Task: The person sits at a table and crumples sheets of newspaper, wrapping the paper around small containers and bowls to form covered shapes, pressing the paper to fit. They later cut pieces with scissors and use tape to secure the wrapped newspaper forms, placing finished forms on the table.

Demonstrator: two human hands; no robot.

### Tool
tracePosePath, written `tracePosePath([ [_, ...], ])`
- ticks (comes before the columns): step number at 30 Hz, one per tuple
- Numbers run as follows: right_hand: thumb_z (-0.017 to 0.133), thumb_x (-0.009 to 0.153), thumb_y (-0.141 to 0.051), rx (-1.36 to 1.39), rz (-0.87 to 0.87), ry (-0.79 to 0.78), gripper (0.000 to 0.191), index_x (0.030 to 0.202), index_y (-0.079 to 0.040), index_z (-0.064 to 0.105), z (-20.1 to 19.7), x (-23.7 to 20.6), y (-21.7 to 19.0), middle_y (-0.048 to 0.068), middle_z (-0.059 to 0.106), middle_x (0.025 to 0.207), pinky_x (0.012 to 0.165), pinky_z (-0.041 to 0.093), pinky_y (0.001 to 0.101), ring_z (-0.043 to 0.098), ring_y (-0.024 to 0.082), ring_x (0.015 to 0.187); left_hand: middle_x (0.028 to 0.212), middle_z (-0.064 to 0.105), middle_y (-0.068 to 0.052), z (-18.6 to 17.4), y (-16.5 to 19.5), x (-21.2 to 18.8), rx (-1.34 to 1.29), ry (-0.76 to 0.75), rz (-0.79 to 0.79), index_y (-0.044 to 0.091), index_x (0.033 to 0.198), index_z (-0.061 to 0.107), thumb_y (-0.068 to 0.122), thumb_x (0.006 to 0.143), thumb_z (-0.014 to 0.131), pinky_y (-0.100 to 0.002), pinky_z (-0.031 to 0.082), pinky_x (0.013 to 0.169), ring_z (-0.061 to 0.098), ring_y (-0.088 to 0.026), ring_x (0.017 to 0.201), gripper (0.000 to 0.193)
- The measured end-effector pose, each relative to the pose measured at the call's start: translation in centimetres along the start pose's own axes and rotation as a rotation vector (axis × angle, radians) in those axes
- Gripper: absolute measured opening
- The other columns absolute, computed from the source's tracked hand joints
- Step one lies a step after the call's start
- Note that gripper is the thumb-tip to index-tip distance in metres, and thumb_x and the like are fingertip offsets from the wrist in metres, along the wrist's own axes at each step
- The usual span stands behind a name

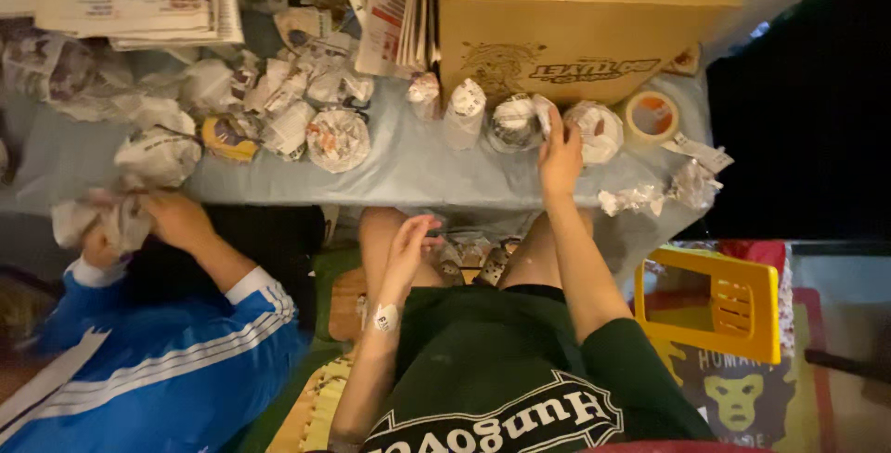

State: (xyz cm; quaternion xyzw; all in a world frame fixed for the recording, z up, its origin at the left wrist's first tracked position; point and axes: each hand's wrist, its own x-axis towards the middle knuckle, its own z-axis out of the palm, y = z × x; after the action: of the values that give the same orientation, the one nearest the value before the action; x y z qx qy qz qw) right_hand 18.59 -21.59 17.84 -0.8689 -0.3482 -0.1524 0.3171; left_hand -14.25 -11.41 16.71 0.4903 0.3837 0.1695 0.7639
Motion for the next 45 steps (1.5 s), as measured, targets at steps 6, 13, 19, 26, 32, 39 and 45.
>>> tracePosePath([
  [6, 0.069, 0.09, -0.006, -0.031, 0.118, -0.251, 0.075, 0.158, -0.021, 0.04, 0.8, 0.3, 0.4, 0.02, 0.052, 0.132, 0.098, 0.05, 0.0505, 0.054, 0.042, 0.122, 0.118, 0.074, -0.007, -1.7, -1.8, 1.7, 0.005, 0.078, 0.043, 0.008, 0.125, 0.065, 0.035, 0.104, 0.056, -0.025, 0.049, 0.076, 0.069, -0.014, 0.087, 0.035],
  [13, 0.058, 0.099, 0.002, 0.382, 0.168, 0.149, 0.055, 0.152, -0.009, 0.048, 0.4, -2.2, 2.2, 0.022, 0.057, 0.142, 0.114, 0.045, 0.0446, 0.056, 0.039, 0.133, 0.118, 0.072, -0.011, 5.2, 1.2, 4.5, 0.763, 0.1, 0.352, 0.008, 0.124, 0.064, 0.032, 0.095, 0.072, -0.038, 0.055, 0.089, 0.072, -0.031, 0.102, 0.038],
  [19, 0.058, 0.102, 0.0, 0.469, 0.227, 0.181, 0.051, 0.151, -0.002, 0.044, -1.2, -5.0, 3.0, 0.025, 0.052, 0.147, 0.114, 0.041, 0.0449, 0.052, 0.041, 0.136, 0.162, 0.022, -0.013, 16.9, 7.1, 11.8, 1.407, -0.033, 0.738, 0.017, 0.152, 0.039, 0.022, 0.076, 0.081, -0.056, 0.045, 0.102, 0.048, -0.049, 0.134, 0.087],
  [26, 0.058, 0.093, 0.004, 0.441, 0.135, 0.017, 0.058, 0.149, -0.009, 0.05, -1.9, -1.7, 2.4, 0.025, 0.053, 0.139, 0.111, 0.044, 0.0463, 0.053, 0.044, 0.13, 0.174, 0.009, -0.004, 19.8, 7.2, 12.7, 1.41, -0.072, 0.602, 0.024, 0.164, 0.029, 0.002, 0.076, 0.078, -0.045, 0.055, 0.092, 0.063, -0.04, 0.116, 0.102],
  [32, 0.059, 0.095, 0.002, 0.498, 0.096, -0.127, 0.062, 0.155, -0.007, 0.045, 1.7, 0.2, 2.5, 0.024, 0.053, 0.144, 0.114, 0.042, 0.0474, 0.051, 0.046, 0.132, 0.175, -0.001, -0.007, 18.5, 8.5, 12.8, 1.326, -0.286, 0.39, 0.024, 0.165, 0.018, 0.017, 0.079, 0.081, -0.047, 0.058, 0.074, 0.069, -0.041, 0.095, 0.107],
  [39, 0.063, 0.096, -0.005, 0.584, 0.182, -0.147, 0.071, 0.16, -0.001, 0.033, 1.2, -4.6, 4.9, 0.026, 0.043, 0.159, 0.12, 0.037, 0.0436, 0.044, 0.039, 0.148, 0.152, 0.06, -0.005, 12.8, 5.9, 11.8, 0.977, -0.11, 0.83, 0.018, 0.14, 0.06, 0.012, 0.097, 0.067, -0.04, 0.061, 0.081, 0.073, -0.031, 0.105, 0.045],
  [45, 0.06, 0.099, -0.006, 0.7, 0.351, -0.17, 0.062, 0.156, -0.001, 0.037, 1.6, -6.7, 5.5, 0.025, 0.049, 0.154, 0.115, 0.042, 0.0399, 0.052, 0.035, 0.142, 0.12, 0.068, -0.016, -2.6, 4.4, 12.4, 0.791, 0.622, 0.717, 0.002, 0.128, 0.06, 0.023, 0.096, 0.072, -0.042, 0.057, 0.09, 0.07, -0.032, 0.103, 0.04],
])
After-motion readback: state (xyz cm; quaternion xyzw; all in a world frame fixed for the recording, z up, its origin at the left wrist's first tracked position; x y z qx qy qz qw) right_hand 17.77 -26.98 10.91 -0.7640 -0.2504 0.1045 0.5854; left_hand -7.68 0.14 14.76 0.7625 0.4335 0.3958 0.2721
